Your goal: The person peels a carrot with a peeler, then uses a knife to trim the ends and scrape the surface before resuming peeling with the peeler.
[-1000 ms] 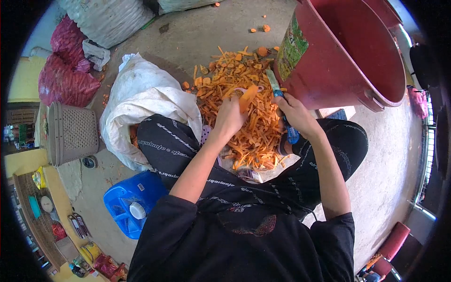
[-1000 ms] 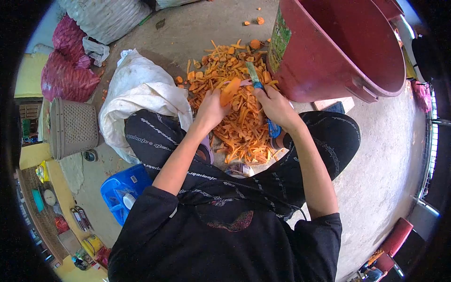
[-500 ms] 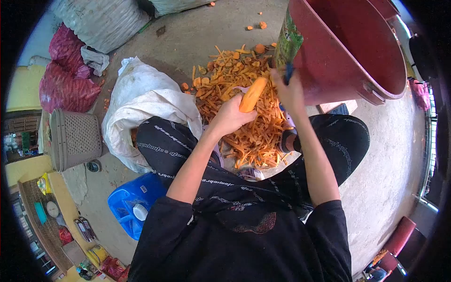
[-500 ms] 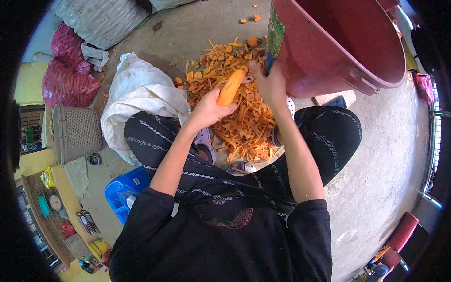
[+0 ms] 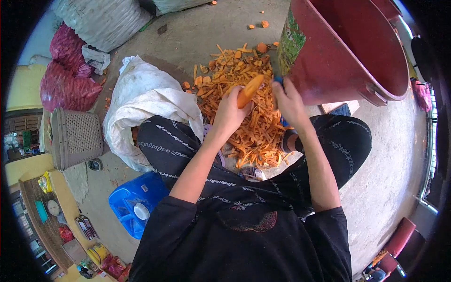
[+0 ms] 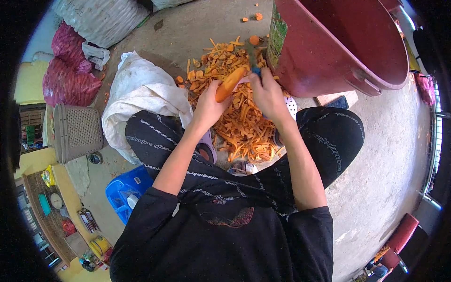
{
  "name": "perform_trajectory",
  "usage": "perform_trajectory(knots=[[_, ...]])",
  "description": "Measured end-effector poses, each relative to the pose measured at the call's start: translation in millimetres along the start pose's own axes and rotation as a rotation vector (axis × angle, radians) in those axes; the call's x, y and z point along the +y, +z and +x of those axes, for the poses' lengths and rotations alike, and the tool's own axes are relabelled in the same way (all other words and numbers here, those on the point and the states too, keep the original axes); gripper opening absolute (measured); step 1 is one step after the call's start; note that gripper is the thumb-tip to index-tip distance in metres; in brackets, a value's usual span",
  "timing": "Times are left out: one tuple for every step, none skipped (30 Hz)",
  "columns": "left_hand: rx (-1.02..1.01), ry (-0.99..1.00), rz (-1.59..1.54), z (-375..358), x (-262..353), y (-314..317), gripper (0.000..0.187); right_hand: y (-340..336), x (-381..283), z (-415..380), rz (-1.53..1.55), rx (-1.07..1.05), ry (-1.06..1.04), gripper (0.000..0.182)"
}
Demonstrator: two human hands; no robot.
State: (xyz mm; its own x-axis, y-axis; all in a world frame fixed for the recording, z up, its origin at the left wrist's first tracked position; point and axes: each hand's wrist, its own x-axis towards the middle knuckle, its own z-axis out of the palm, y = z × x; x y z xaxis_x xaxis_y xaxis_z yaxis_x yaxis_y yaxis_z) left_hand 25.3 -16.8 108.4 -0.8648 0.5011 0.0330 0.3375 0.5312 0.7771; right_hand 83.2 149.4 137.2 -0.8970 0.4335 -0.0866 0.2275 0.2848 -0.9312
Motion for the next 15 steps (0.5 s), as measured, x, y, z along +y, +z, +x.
perform_trajectory(knots=[[0.032, 0.014, 0.083, -0.8, -5.0, 2.7, 0.045, 3.3, -0.7, -7.4, -0.197, -0.025, -0.059, 0.024], [0.063, 0.027, 0.167, -1.6, -6.2, 3.3, 0.044, 7.6, -2.3, -15.9, -0.393, -0.050, -0.117, 0.022], [0.094, 0.041, 0.250, -2.1, -7.5, 4.0, 0.044, 13.9, -8.8, -24.4, -0.359, -0.055, -0.234, 0.022], [0.071, -0.001, 0.276, -0.8, -9.5, 5.3, 0.043, 19.8, -4.3, -28.9, -0.432, -0.091, -0.199, 0.023], [0.047, -0.043, 0.303, 1.3, -11.6, 6.9, 0.041, 27.1, 2.6, -32.6, -0.505, -0.128, -0.163, 0.025], [0.023, -0.084, 0.328, 2.1, -13.0, 8.1, 0.040, 32.5, 8.2, -35.8, -0.579, -0.163, -0.127, 0.026], [0.019, -0.080, 0.327, 2.0, -13.9, 9.0, 0.039, 35.5, 13.0, -38.3, -0.629, -0.186, -0.118, 0.027], [0.014, -0.076, 0.327, 2.1, -14.7, 9.3, 0.038, 36.4, 15.0, -39.4, -0.618, -0.186, -0.122, 0.026], [0.010, -0.073, 0.328, 2.1, -15.5, 9.2, 0.037, 37.7, 17.0, -40.2, -0.607, -0.188, -0.126, 0.026], [0.006, -0.084, 0.324, 1.9, -15.6, 8.9, 0.036, 38.9, 18.1, -40.8, -0.595, -0.191, -0.131, 0.025], [0.001, -0.095, 0.321, 1.8, -15.0, 8.7, 0.036, 39.3, 18.2, -40.8, -0.594, -0.197, -0.127, 0.025], [-0.003, -0.107, 0.316, 1.8, -14.8, 9.1, 0.036, 39.2, 18.2, -40.2, -0.594, -0.203, -0.122, 0.025], [-0.010, -0.106, 0.320, 1.9, -15.3, 9.6, 0.036, 39.2, 18.3, -39.8, -0.593, -0.209, -0.118, 0.024], [-0.017, -0.105, 0.323, 2.0, -16.0, 10.0, 0.036, 39.9, 19.9, -39.8, -0.593, -0.206, -0.136, 0.025], [-0.023, -0.104, 0.326, 2.4, -16.8, 10.5, 0.037, 40.8, 22.6, -39.6, -0.593, -0.203, -0.155, 0.025]])
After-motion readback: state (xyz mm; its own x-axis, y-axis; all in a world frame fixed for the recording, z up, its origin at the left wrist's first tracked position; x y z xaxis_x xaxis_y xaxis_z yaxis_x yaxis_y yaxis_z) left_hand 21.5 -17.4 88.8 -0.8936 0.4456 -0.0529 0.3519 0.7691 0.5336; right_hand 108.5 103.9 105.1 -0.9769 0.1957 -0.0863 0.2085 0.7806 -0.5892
